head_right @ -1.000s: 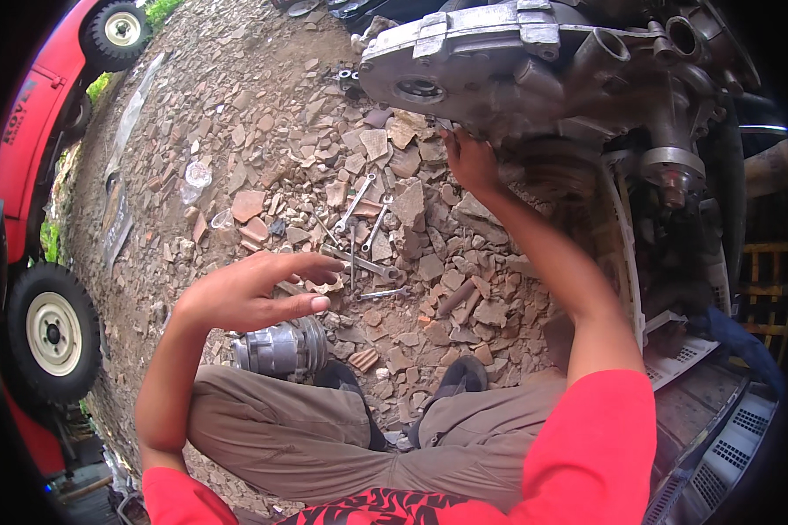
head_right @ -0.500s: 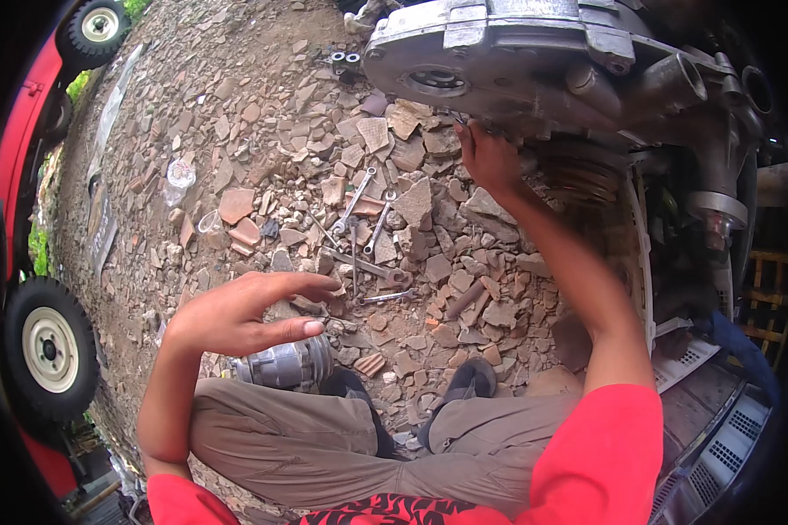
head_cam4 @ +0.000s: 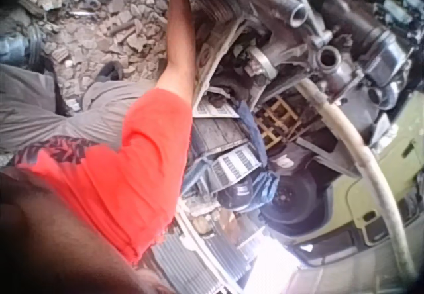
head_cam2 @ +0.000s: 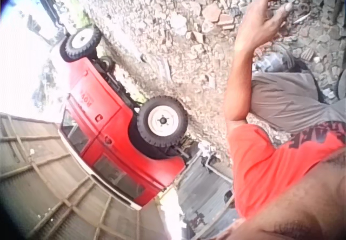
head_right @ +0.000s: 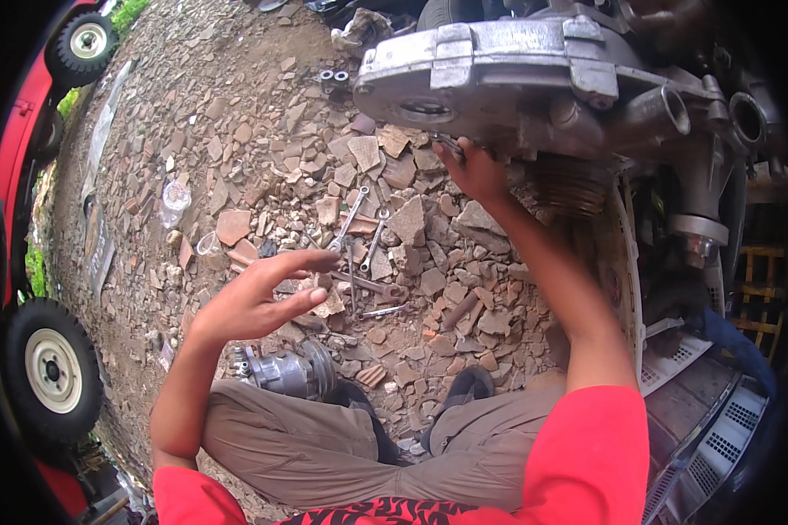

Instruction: The person sits on the ground and uses a wrench to loosen and remove bolts from a car engine block. They manipulate the engine components by hand and continue to work on the engine assembly.

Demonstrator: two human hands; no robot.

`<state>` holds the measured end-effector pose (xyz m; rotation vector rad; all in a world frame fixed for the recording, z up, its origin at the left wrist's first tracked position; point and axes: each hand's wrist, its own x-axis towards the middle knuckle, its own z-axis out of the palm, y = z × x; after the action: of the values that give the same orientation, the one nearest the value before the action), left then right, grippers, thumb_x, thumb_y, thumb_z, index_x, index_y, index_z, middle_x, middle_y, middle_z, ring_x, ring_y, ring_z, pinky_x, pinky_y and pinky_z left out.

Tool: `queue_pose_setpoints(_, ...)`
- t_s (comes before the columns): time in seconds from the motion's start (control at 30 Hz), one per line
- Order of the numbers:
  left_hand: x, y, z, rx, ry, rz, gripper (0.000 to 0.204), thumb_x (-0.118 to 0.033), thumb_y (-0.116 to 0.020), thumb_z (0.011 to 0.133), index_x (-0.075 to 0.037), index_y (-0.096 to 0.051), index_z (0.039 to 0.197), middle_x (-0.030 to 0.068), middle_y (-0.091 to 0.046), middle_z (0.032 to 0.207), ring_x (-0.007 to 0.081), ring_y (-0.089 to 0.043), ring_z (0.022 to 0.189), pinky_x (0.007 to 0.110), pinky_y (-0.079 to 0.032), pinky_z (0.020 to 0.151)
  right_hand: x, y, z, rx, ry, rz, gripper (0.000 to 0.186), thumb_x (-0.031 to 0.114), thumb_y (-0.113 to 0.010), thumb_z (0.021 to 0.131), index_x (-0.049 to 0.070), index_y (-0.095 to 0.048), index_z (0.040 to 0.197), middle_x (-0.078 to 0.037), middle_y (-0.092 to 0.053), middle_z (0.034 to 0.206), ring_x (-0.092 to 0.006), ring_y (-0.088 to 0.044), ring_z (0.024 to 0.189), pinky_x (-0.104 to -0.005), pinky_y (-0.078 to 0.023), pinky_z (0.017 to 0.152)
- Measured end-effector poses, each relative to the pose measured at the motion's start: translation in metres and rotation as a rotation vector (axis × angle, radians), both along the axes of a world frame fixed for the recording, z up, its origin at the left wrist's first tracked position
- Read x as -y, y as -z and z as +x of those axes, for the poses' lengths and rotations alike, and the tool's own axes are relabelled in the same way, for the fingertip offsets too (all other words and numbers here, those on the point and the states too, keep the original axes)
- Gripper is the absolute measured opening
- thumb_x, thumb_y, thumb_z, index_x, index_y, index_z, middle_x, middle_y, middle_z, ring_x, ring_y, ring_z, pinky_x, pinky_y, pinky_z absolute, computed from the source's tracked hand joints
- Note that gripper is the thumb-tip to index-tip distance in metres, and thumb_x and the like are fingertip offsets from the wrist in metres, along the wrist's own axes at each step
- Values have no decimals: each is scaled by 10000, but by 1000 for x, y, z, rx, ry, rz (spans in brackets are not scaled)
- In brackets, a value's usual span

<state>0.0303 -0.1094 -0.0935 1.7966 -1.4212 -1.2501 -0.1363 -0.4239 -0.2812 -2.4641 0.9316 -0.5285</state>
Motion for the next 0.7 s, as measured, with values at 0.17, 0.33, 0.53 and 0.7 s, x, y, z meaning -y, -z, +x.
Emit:
queue_pose_setpoints(0.17,58,9,24,185,-278,-404,515,-340,-585,963,-36,-490,1368,163,-542,1352,263,-513,1262,412,-424,1034,20,-2,-3,-115,-177,233,418,477,-569,932,69,-642,876,-184,-627,711,-366,-657,764,-424,-491,673)
queue_pose_setpoints(0.33,164,9,31,363,-419,-838,472,-298,-585,947,21,-507,1286,233,-538,1289,374,-501,1227,433,-373,1050,17,9,-1,-162,109,106,376,466,-621,881,98,-703,875,-171,-681,809,-374,-662,817,-442,-514,762)
queue_pose_setpoints(0.53,223,37,24,104,-510,-975,295,-174,-467,865,53,-619,977,214,-625,885,368,-614,836,405,-480,779,16,43,4,-135,32,-143,228,228,-571,844,45,-680,924,-248,-653,818,-443,-641,782,-494,-516,770)
queue_pose_setpoints(0.7,224,51,28,79,-539,-990,347,-208,-447,820,61,-616,962,209,-611,856,349,-611,786,386,-482,735,4,66,8,115,71,-424,151,150,-597,749,63,-670,850,-147,-669,840,-381,-626,779,-482,-496,759)
